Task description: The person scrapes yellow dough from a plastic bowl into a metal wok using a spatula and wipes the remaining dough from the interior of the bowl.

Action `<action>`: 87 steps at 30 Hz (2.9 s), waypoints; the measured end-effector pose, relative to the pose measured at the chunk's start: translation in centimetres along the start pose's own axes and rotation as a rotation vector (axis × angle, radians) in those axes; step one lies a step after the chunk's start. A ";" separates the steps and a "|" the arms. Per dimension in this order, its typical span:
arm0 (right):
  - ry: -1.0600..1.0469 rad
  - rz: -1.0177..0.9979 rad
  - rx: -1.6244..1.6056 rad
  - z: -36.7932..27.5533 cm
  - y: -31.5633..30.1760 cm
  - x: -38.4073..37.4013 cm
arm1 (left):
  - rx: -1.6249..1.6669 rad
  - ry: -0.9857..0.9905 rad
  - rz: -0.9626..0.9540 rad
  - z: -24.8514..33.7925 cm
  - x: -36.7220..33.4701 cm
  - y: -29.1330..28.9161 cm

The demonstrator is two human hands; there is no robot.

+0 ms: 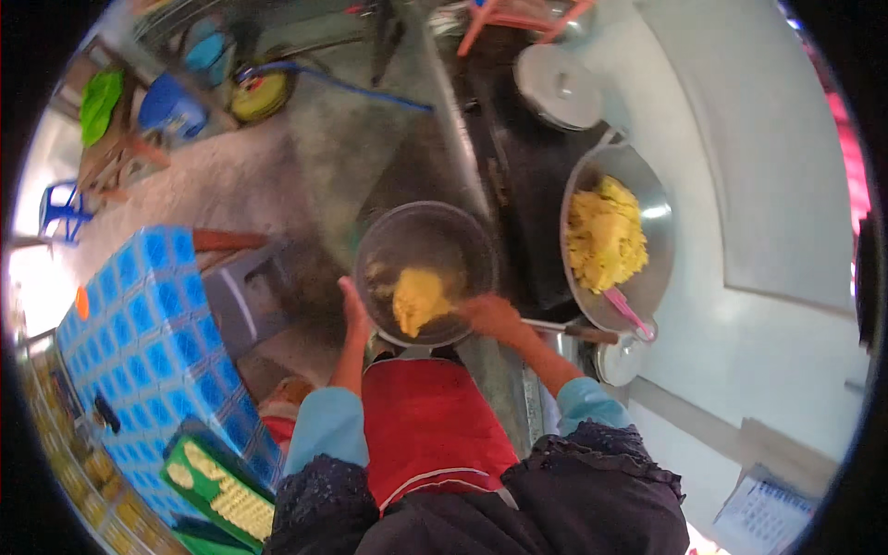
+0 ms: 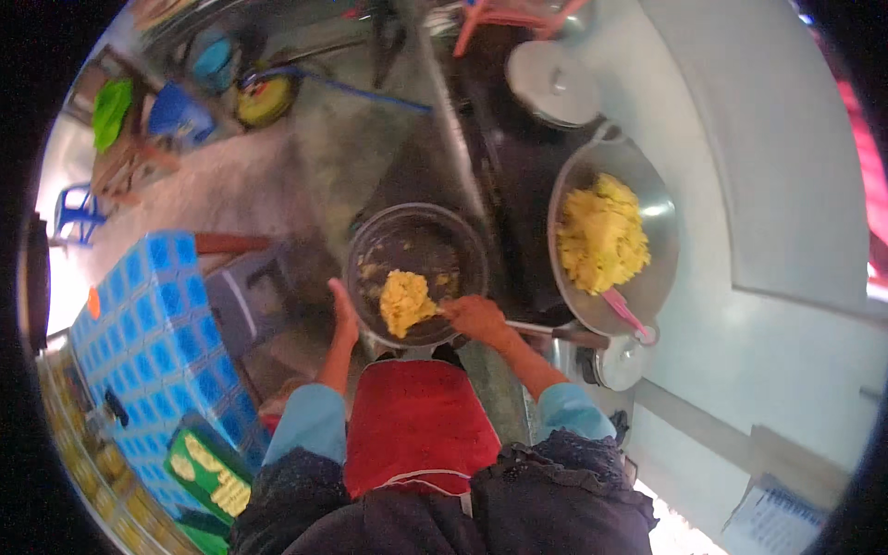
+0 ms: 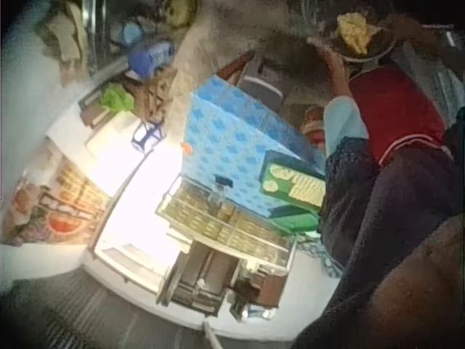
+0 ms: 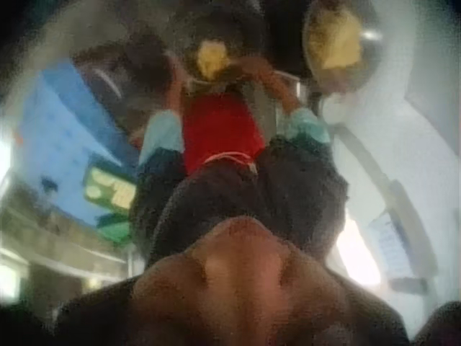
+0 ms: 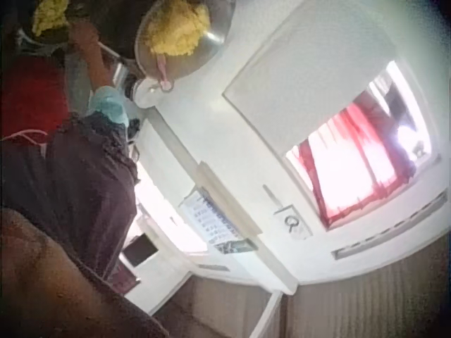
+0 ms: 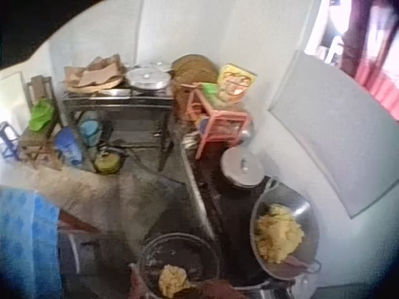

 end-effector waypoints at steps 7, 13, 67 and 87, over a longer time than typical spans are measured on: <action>0.007 0.241 -0.587 3.3 -4.9 9.0 | 0.237 -0.164 -0.190 -4.8 1.7 1.3; 0.174 0.432 -0.702 8.0 -13.7 20.8 | 0.186 -0.177 -0.065 -4.2 2.9 0.7; 0.613 0.895 0.300 19.4 -19.6 21.1 | -0.196 -0.296 0.170 -5.8 2.2 -2.3; 0.644 1.094 0.039 21.1 -21.5 24.7 | -0.090 -0.275 0.109 -6.4 1.6 -2.3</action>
Point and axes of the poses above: each hand's wrist, its own x-axis away from the middle knuckle, its own y-axis out of the palm, z = x × y, the point moved 9 cm from there along -x, towards the middle knuckle, and after that the axes turned 3 degrees about -z, right-handed, at the moved point
